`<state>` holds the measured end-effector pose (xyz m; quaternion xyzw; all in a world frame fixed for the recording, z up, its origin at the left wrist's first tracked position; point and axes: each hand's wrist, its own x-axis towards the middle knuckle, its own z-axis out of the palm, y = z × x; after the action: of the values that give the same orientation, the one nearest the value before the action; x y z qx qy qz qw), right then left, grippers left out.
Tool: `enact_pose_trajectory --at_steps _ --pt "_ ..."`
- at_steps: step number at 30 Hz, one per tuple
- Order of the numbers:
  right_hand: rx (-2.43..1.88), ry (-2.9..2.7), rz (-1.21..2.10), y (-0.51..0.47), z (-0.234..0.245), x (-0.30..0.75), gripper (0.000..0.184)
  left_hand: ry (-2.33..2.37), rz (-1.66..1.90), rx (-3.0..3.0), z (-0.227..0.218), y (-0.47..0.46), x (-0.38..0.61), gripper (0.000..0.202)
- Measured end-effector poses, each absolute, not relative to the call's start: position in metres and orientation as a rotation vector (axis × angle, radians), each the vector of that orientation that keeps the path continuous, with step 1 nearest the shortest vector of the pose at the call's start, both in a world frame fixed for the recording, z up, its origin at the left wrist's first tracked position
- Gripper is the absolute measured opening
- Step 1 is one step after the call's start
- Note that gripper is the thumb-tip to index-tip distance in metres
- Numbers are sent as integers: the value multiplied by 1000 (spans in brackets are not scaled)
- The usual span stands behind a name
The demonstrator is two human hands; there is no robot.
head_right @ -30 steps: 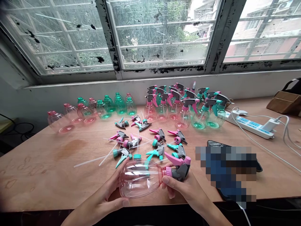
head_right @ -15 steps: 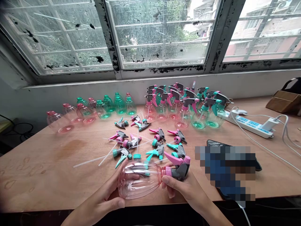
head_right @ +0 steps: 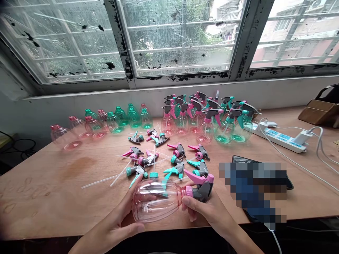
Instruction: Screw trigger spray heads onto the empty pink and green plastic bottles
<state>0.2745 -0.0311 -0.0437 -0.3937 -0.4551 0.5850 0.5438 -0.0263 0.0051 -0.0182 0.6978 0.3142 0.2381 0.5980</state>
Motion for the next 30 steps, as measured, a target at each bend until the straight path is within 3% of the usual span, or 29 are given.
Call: enact_pose_trajectory --at_steps 17,22,30 --pt "-911 -1063 1400 -30 -48 274 30 746 545 1595 -17 5 -25 89" --pt "-899 -1051 1410 -30 -48 274 30 706 528 1529 -15 6 -25 100" --pt "-880 -1043 1398 -30 -49 276 25 733 515 1545 -19 7 -26 91"
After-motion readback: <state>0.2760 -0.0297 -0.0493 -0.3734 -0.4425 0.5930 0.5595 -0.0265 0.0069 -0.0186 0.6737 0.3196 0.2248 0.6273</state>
